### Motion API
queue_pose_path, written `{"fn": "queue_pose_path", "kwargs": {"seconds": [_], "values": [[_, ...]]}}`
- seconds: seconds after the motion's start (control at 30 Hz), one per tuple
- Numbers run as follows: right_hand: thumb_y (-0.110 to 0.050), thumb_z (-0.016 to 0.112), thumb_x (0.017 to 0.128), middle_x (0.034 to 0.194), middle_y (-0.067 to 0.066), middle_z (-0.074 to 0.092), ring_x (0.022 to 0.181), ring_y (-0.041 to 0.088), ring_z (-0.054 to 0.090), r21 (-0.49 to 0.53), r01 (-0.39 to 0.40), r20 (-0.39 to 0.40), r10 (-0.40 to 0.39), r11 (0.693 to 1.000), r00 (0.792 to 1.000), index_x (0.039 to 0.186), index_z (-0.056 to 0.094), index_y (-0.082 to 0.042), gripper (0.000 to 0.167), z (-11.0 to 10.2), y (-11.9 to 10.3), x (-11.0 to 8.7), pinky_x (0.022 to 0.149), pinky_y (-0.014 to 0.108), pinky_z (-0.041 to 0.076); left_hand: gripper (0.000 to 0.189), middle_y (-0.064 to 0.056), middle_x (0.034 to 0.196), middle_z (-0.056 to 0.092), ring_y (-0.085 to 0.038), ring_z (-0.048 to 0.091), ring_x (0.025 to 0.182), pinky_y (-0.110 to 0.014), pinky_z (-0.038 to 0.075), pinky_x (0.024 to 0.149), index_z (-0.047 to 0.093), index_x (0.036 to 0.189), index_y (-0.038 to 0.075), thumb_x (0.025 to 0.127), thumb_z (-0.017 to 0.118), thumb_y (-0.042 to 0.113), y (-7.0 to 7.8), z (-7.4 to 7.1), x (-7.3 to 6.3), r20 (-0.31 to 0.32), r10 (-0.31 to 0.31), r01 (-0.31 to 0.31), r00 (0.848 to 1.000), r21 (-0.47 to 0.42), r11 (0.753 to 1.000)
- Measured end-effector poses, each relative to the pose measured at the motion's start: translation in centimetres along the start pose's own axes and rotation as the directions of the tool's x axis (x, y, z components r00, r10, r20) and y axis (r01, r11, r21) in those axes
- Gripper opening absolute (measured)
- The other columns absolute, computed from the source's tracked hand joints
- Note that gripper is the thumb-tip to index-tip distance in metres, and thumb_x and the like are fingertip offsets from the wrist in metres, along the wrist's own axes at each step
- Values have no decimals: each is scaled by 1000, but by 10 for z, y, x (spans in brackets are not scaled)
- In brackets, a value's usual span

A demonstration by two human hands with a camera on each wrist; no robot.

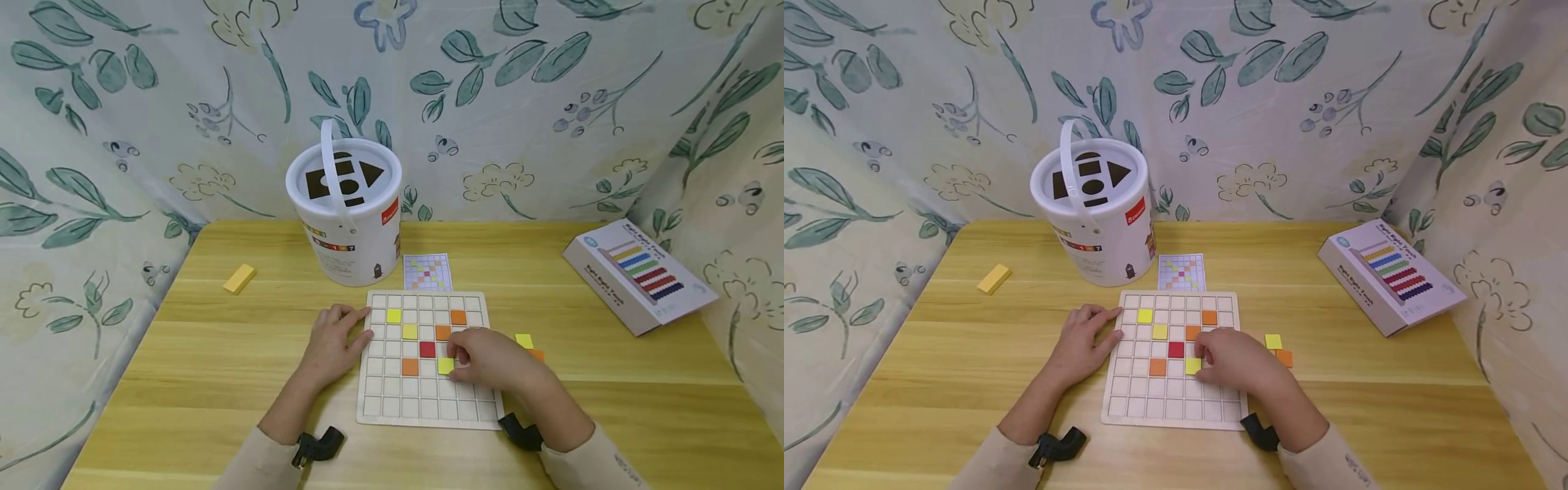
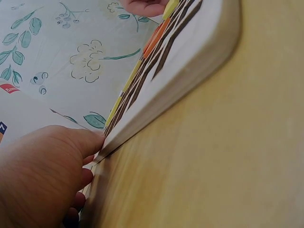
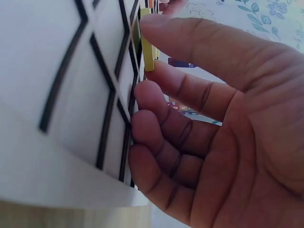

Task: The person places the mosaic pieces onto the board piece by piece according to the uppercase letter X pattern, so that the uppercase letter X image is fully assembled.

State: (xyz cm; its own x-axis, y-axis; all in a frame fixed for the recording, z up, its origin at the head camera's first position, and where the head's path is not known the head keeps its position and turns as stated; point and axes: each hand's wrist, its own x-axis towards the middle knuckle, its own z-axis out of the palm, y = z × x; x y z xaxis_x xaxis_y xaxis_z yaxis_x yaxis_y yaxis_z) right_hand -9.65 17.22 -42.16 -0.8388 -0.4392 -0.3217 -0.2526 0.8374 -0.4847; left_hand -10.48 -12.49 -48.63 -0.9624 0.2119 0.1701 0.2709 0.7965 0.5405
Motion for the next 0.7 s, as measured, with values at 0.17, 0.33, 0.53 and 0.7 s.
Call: {"fn": "queue_pose_path", "kwargs": {"seconds": [0.17,0.33,0.53,0.7], "values": [[-25,86,80,76,-6,54,75,11,49,-23,-16,-14,15,1000,1000,89,65,-24,24,3,0,2,68,29,40,45,-8,117,60,-25,46,99,-40,38,88,65,138,18,95,71,33,0,0,0,-1,2,-2,1000,8,1000],[-24,86,80,77,-6,54,77,11,48,-60,-12,-23,11,998,1000,90,64,-24,24,4,-1,1,69,30,39,45,-8,116,60,-25,46,100,-40,38,89,65,138,18,95,70,33,0,-1,0,0,-2,2,1000,8,1000],[-23,86,80,77,-6,54,77,11,48,-66,-19,-18,18,998,1000,90,64,-25,24,3,-4,0,69,30,39,45,-8,115,60,-26,46,99,-40,38,89,66,138,18,95,70,32,0,-1,0,3,-1,1,1000,4,1000],[-23,85,80,78,-6,54,78,12,48,-89,-15,-10,14,996,1000,91,65,-24,24,3,-5,0,70,31,40,45,-8,117,60,-26,47,100,-41,38,89,66,138,18,95,71,32,0,-1,0,5,-3,3,1000,-7,1000]]}}
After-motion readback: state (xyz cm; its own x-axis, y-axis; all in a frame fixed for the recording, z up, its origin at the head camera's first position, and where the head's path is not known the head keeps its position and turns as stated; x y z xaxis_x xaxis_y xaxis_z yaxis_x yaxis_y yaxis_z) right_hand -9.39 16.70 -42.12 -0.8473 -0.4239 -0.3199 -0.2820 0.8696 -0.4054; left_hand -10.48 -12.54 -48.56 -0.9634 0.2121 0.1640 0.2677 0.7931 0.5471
